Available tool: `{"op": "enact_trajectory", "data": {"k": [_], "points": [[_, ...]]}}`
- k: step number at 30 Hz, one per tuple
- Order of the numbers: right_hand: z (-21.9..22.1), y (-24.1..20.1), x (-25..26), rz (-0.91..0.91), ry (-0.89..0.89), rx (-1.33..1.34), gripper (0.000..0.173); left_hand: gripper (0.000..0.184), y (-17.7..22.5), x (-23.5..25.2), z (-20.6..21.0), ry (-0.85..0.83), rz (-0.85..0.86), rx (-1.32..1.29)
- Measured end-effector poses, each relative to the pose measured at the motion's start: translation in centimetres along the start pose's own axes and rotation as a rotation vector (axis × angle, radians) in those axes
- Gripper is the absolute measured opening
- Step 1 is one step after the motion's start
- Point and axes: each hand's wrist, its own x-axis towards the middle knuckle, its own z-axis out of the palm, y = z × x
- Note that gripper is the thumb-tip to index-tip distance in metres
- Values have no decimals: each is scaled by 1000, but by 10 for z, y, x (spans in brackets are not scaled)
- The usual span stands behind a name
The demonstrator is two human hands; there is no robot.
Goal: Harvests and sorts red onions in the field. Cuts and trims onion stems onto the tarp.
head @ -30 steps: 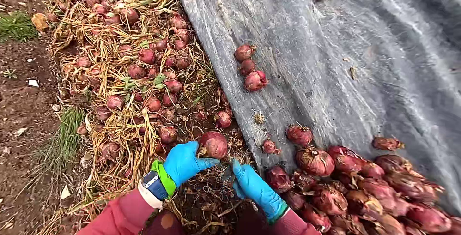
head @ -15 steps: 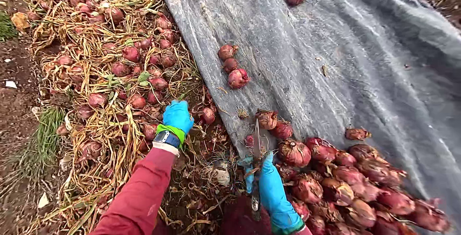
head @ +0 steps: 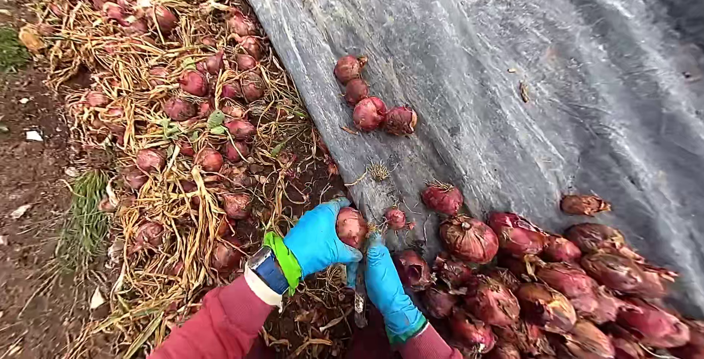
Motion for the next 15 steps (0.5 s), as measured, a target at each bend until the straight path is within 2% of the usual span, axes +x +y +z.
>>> {"op": "enact_trajectory", "data": {"k": [2, 3, 5, 7, 9, 11, 13, 15], "points": [[-3, -23, 5, -94, 142, -139, 76, 107, 16, -21, -4, -10, 86, -74], [-12, -34, 11, -95, 222, -139, 77, 105, 16, -22, -9, 33, 123, -234], [-37, -48, 18, -53, 373, 38, 74, 80, 3, -10, -13, 212, 92, -554], [-57, -58, 13, -47, 507, 268, 69, 42, -24, 28, -5, 385, -124, -617], [-59, -74, -5, -75, 599, 367, 69, 33, -50, 78, 9, 348, -290, -490], [-47, -82, -29, -43, 629, 350, 67, 33, -56, 112, 20, 336, -306, -212], [-46, -64, -40, 13, 549, 358, 69, 36, -50, 139, 12, 523, -242, -34], [-45, -43, -45, 93, 433, 357, 73, 57, -45, 175, -14, 646, -163, 73]]}}
